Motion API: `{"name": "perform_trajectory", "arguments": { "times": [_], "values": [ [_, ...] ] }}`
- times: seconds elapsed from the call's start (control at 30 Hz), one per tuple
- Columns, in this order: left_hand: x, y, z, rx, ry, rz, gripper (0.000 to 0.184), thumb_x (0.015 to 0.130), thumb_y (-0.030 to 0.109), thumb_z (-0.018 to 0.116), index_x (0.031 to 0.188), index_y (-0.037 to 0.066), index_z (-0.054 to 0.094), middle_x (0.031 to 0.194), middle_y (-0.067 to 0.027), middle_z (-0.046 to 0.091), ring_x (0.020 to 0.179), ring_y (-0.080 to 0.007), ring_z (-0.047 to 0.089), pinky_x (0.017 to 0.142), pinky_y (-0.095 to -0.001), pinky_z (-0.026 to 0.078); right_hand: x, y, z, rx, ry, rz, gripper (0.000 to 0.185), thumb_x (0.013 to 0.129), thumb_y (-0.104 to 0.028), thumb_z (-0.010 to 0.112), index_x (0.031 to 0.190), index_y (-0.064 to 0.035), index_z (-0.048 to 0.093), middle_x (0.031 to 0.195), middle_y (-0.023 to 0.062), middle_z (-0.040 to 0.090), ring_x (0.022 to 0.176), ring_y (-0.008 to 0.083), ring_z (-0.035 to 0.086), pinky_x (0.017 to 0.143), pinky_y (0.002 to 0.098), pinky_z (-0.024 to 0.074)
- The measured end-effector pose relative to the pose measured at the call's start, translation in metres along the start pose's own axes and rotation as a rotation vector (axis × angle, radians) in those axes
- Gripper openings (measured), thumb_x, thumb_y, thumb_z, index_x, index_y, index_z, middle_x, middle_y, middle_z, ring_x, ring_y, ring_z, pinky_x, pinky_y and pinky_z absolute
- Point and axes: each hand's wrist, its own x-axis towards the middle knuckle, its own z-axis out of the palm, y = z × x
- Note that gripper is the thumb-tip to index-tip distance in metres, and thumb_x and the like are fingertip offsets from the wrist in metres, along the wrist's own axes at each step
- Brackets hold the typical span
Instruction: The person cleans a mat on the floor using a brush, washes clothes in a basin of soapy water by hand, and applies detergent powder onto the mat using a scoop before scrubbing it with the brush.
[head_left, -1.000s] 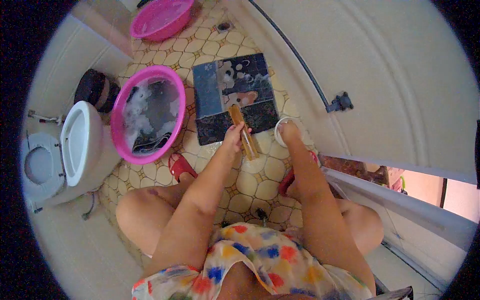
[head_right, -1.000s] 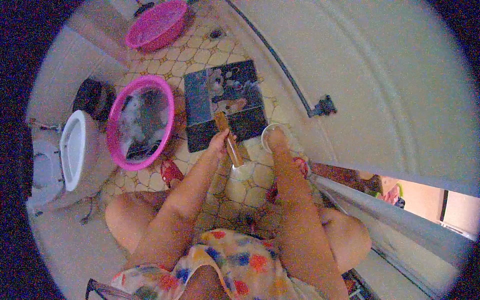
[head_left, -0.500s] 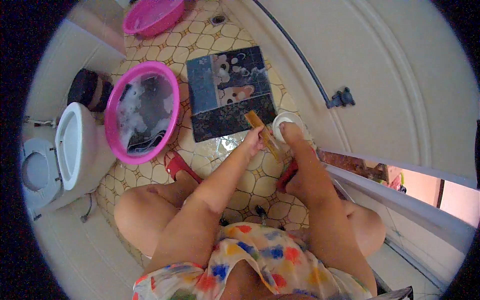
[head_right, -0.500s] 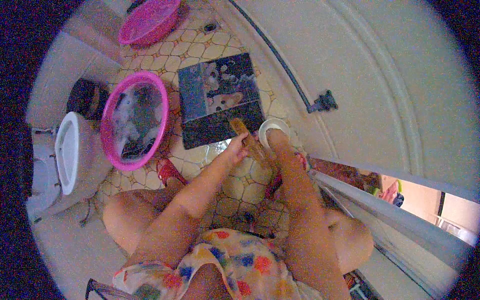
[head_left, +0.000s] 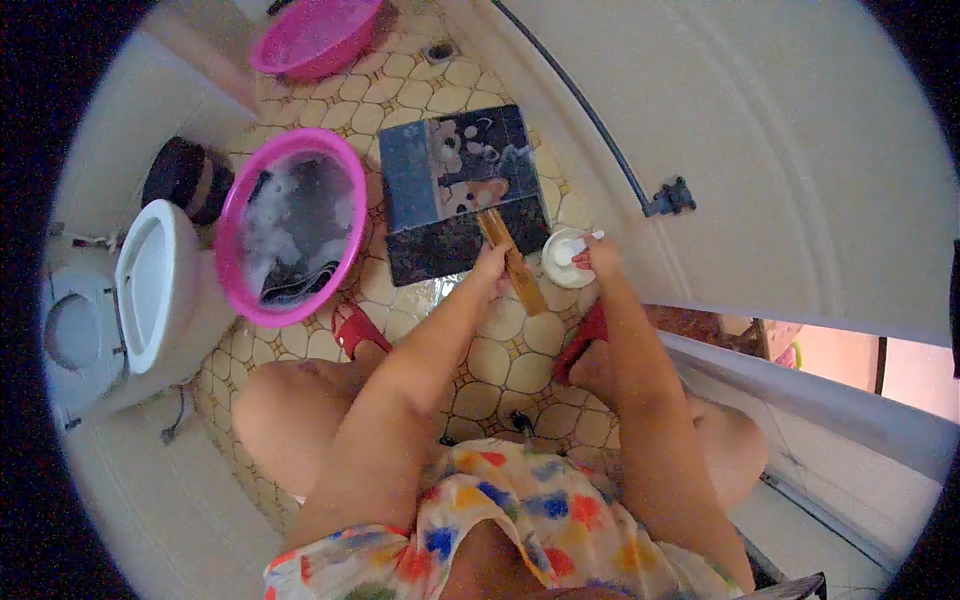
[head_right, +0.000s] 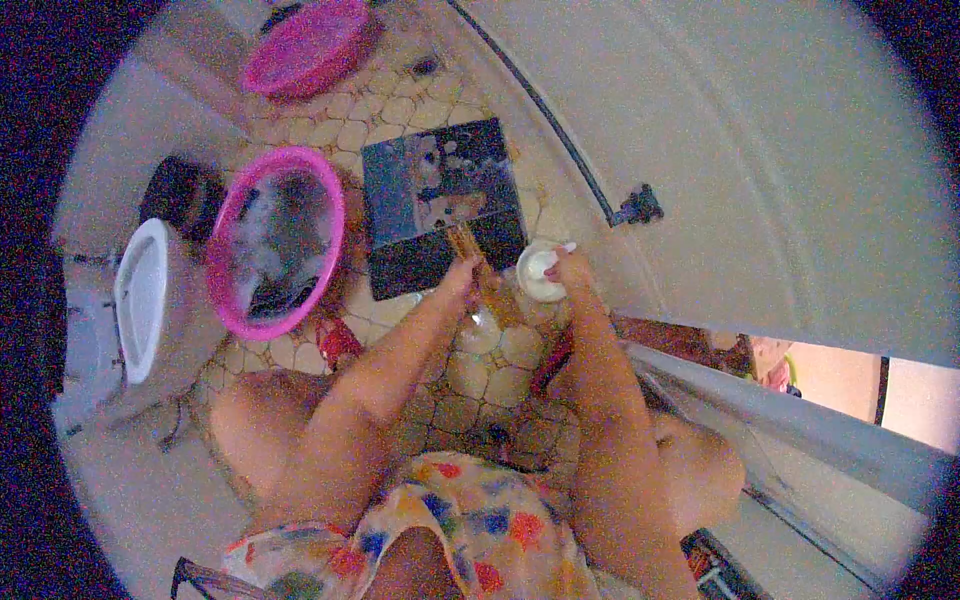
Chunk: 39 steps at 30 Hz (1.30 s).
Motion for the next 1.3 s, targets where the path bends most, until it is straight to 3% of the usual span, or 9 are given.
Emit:
{"name": "perform_trajectory", "arguments": {
  "times": [0.17,0.23,0.4,0.57,0.67,0.7,1.0,1.2,1.3],
  "values": [
    [-0.058,0.119,0.034,0.449,0.091,0.111,0.026,0.087,0.016,0.05,0.108,0.004,0.042,0.076,-0.0087,0.054,0.056,-0.0191,0.058,0.047,-0.0349,0.049,-0.025,-0.037,0.01,0.406,-0.061,-0.034,0.03,0.088,-0.026,0.051,0.098,0.0027,0.053,0.078,0.0136,0.061,0.059,0.0218,0.062,0.05,0.0301,0.053],
    [-0.067,0.158,0.024,0.499,0.02,0.146,0.023,0.087,0.016,0.05,0.104,0.002,0.045,0.077,-0.0087,0.054,0.056,-0.0196,0.058,0.046,-0.0338,0.049,-0.019,-0.054,0.025,0.51,-0.15,-0.091,0.033,0.089,-0.029,0.049,0.103,0.0006,0.053,0.076,0.0136,0.06,0.063,0.0249,0.062,0.057,0.0345,0.0532],
    [-0.152,0.23,0.018,0.424,0.063,0.105,0.021,0.088,0.012,0.048,0.105,0.002,0.046,0.076,-0.0087,0.053,0.061,-0.0198,0.059,0.05,-0.0356,0.052,-0.027,-0.154,0.077,0.639,-0.269,-0.317,0.029,0.089,-0.023,0.049,0.101,0.0029,0.054,0.086,0.0164,0.061,0.071,0.0239,0.064,0.062,0.0321,0.0544],
    [-0.184,0.234,0.001,0.24,0.111,0.079,0.024,0.089,0.011,0.048,0.112,0.007,0.041,0.083,-0.0097,0.054,0.068,-0.0238,0.06,0.058,-0.0412,0.056,-0.025,-0.232,0.127,0.409,-0.313,-0.417,0.031,0.09,-0.023,0.047,0.101,0.0046,0.053,0.088,0.0178,0.062,0.072,0.0255,0.065,0.06,0.0315,0.0546],
    [-0.163,0.222,-0.009,0.267,0.067,-0.024,0.036,0.09,0.009,0.047,0.123,0.009,0.033,0.097,-0.0134,0.051,0.073,-0.0259,0.06,0.059,-0.0449,0.056,-0.007,-0.257,0.161,0.27,-0.323,-0.446,0.03,0.09,-0.02,0.046,0.103,0.0063,0.052,0.09,0.0184,0.062,0.071,0.0253,0.066,0.058,0.0295,0.0552],
    [-0.168,0.222,-0.001,0.339,0.087,-0.044,0.033,0.087,0.007,0.045,0.12,0.008,0.036,0.097,-0.0106,0.048,0.073,-0.022,0.058,0.062,-0.0422,0.056,0.004,-0.265,0.171,0.252,-0.349,-0.43,0.029,0.09,-0.018,0.045,0.104,0.0071,0.052,0.09,0.0183,0.062,0.071,0.0247,0.066,0.058,0.0285,0.0555],
    [-0.109,0.222,-0.038,0.459,0.176,-0.134,0.033,0.088,0.007,0.043,0.121,0.008,0.036,0.093,-0.0096,0.051,0.071,-0.0198,0.058,0.055,-0.0362,0.053,0.053,-0.278,0.276,0.044,-0.421,-0.359,0.027,0.09,-0.015,0.047,0.1,0.0104,0.05,0.088,0.0196,0.062,0.068,0.0236,0.067,0.054,0.027,0.0557],
    [-0.075,0.212,-0.064,0.523,0.168,-0.15,0.036,0.087,0.005,0.047,0.121,0.009,0.036,0.093,-0.0095,0.053,0.065,-0.0199,0.058,0.051,-0.0368,0.054,0.101,-0.272,0.317,-0.227,-0.458,-0.398,0.025,0.09,-0.014,0.047,0.101,0.0074,0.052,0.081,0.0165,0.064,0.065,0.021,0.066,0.05,0.0254,0.0541],
    [-0.069,0.212,-0.067,0.431,0.154,-0.189,0.045,0.083,0.012,0.062,0.117,0.011,0.034,0.091,-0.0128,0.056,0.063,-0.0247,0.06,0.046,-0.0427,0.053,0.089,-0.283,0.322,-0.197,-0.464,-0.376,0.024,0.09,-0.015,0.047,0.101,0.0054,0.053,0.081,0.016,0.064,0.064,0.0203,0.066,0.049,0.0249,0.0531]
  ]
}}
